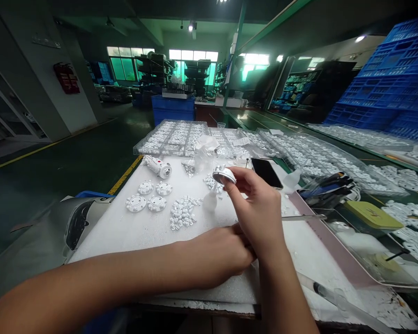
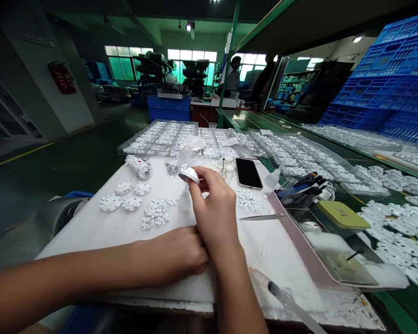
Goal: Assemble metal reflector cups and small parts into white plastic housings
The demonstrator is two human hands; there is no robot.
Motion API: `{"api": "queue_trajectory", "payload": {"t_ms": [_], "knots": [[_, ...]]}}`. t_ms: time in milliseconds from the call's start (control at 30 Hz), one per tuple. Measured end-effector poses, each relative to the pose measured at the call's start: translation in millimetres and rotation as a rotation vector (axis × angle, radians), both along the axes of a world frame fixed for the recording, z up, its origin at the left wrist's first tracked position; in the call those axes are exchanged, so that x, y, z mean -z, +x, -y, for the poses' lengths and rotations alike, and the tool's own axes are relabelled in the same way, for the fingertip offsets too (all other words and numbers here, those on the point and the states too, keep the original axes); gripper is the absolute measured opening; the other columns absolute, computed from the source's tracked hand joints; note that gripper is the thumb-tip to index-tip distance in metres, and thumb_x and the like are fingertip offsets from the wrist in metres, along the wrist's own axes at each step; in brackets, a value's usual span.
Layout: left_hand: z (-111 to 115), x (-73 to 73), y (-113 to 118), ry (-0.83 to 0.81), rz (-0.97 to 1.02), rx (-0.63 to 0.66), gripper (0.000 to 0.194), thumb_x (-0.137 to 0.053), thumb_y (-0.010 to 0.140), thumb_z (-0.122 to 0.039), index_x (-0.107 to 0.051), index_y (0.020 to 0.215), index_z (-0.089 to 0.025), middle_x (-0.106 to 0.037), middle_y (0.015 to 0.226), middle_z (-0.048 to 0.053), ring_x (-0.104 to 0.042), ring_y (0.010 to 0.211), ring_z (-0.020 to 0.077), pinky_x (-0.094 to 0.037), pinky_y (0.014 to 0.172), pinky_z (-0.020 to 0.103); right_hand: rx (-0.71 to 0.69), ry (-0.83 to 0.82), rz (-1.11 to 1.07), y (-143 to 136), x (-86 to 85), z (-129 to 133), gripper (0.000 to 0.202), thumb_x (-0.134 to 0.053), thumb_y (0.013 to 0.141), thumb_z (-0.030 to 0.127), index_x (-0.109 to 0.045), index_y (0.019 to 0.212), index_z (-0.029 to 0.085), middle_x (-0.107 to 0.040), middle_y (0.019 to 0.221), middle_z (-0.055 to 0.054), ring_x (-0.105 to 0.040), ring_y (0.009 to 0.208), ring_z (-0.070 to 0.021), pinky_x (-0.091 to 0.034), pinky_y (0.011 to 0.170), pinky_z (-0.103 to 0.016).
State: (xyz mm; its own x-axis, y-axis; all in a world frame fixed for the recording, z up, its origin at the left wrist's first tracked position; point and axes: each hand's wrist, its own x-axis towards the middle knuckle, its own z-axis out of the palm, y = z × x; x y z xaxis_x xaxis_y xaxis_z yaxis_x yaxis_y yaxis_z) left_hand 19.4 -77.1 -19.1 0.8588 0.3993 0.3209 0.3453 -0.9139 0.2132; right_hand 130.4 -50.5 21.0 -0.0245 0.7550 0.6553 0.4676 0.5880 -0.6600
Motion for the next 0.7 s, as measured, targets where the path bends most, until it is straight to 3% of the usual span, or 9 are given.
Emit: {"api": "queue_trajectory", "payload": {"t_ms": [67,133,200,333,467,700], "knots": [[2,-10.0,-8,-0.064,0.064,0.061,0.027,-0.047,0.093,-0.007,-0.072,0.103,-0.009,-0.074,0.109,0.012,-0.064,0.108,0.022,-0.049,0.1,0.028,0.024,0.041,0.049,0,0.7,0,0.013,-0.062,0.09,0.019,-0.068,0.101,0.02,-0.073,0.095,-0.003,-0.068,0.08,-0.0156,-0.056,0.075,-0.028],[2,-26.8,-23,-0.216,0.243,0.072,0.014,-0.059,0.09,-0.013,-0.074,0.091,-0.011,-0.076,0.097,0.01,-0.063,0.106,0.0246,-0.051,0.097,0.033,0.036,0.046,0.053,2,1.1,-1,0.011,-0.063,0.089,0.017,-0.067,0.099,0.02,-0.073,0.093,-0.002,-0.068,0.08,-0.0154,-0.055,0.074,-0.028],[1,-45.9,-41,-0.416,0.447,0.08,0.008,-0.07,0.086,-0.017,-0.074,0.092,-0.013,-0.077,0.09,0.007,-0.066,0.089,0.0187,-0.054,0.084,0.03,0.034,0.028,0.034,4,1.4,-2,0.008,-0.063,0.09,0.017,-0.066,0.096,0.02,-0.072,0.091,-0.002,-0.068,0.079,-0.0154,-0.054,0.073,-0.027],[-8,-68.4,-72,-0.568,0.821,-0.088,0.009,-0.077,0.081,-0.018,-0.078,0.089,-0.022,-0.074,0.088,0.003,-0.064,0.079,0.0139,-0.051,0.07,0.026,0.017,0.06,0.117,6,2.0,-1,0.014,-0.062,0.088,0.012,-0.066,0.099,0.021,-0.071,0.095,-0.001,-0.067,0.083,-0.0155,-0.052,0.075,-0.027],[-23,-64.6,-83,-0.72,1.002,-0.248,0.01,-0.079,0.079,-0.02,-0.078,0.087,-0.026,-0.072,0.086,0.0,-0.065,0.083,0.0123,-0.051,0.075,0.023,-0.066,0.102,0.223,2,1.6,2,0.019,-0.06,0.089,0.009,-0.064,0.103,0.021,-0.068,0.1,-0.002,-0.065,0.091,-0.0152,-0.051,0.081,-0.027],[-35,-56.3,-84,-0.895,0.834,-0.331,0.011,-0.081,0.077,-0.032,-0.078,0.084,-0.025,-0.063,0.096,0.0,-0.059,0.087,0.0118,-0.048,0.077,0.023,-0.154,0.114,0.266,-3,2.4,4,0.017,-0.061,0.09,0.01,-0.061,0.103,0.021,-0.066,0.098,-0.001,-0.063,0.087,-0.0126,-0.049,0.076,-0.024]]}}
